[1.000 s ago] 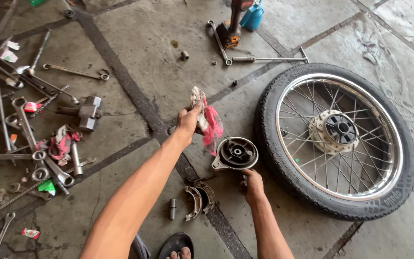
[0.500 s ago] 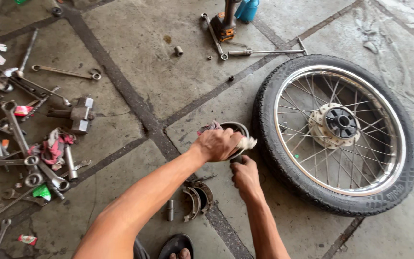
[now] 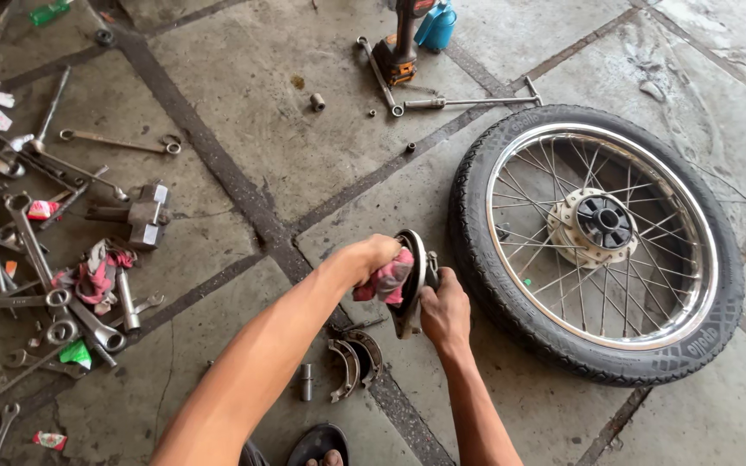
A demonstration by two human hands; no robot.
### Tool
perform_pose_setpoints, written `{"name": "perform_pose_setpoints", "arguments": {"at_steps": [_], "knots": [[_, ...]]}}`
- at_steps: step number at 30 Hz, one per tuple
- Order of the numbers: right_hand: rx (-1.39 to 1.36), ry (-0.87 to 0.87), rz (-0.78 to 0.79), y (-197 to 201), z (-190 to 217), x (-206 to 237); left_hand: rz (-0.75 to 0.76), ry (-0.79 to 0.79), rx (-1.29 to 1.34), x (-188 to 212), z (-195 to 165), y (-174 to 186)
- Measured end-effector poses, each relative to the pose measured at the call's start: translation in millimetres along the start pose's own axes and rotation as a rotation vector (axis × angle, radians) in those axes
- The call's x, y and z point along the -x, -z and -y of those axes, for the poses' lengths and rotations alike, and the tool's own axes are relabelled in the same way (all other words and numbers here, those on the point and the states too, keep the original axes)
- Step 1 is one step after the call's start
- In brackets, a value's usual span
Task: The person cleans a motorcycle brake drum with a cloth, then installs brake shoes into the hub of a motorcycle wheel. They handle brake shoes, a brake drum, and a wheel, using a cloth for cleaning.
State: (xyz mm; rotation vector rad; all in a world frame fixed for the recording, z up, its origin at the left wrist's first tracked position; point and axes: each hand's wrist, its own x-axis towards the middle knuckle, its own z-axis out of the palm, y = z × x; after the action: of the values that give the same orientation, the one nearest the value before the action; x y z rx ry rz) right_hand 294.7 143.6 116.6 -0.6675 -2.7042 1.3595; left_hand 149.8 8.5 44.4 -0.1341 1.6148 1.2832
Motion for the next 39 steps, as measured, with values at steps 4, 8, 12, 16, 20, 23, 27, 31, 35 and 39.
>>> {"name": "perform_pose_setpoints", "arguments": {"at_steps": [4, 8, 12, 16, 20, 23, 27, 31, 35, 39], "knots": [[-0.213, -0.042, 0.049, -3.1, -2.2, -4.7, -0.658, -0.41, -0.554, 51.7, -30.8, 4.5], [-0.609, -0.256, 0.189, 2.9, -9.1, 1.7, -0.902, -0.435, -0.255, 107.5, -57.9, 62.0], [-0.689, -0.339, 0.235, 9.4, -10.8, 5.3, -0.765, -0.565, 0.123, 141.5, -53.0, 75.1], [-0.78, -0.323, 0.27, 9.4, 0.3, 7.5, -0.385, -1.157, -0.308, 138.1, -37.9, -5.5], [-0.804, -0.314, 0.29, 9.7, 17.2, 14.9, -0.474, -1.258, -0.928, 136.2, -24.5, -36.4], [-0.668, -0.258, 0.199, 11.4, 25.7, 19.7, -0.578, -1.291, -1.192, 129.1, -22.7, -23.1], [-0.514, -0.14, 0.112, 8.6, 30.1, 19.0, -0.686, -1.178, -1.109, 102.9, -17.0, -27.2], [-0.133, 0.026, -0.102, 2.6, 27.7, 22.0, -0.587, -0.578, -0.579, 66.2, -20.6, -37.5], [0.137, 0.202, -0.254, -0.4, 17.4, 29.0, -0.445, -0.443, -0.35, 60.1, -17.8, -34.5], [-0.322, 0.176, 0.014, 7.6, 0.3, 19.7, -0.601, -0.596, -0.656, 92.9, -4.4, -45.2]]}}
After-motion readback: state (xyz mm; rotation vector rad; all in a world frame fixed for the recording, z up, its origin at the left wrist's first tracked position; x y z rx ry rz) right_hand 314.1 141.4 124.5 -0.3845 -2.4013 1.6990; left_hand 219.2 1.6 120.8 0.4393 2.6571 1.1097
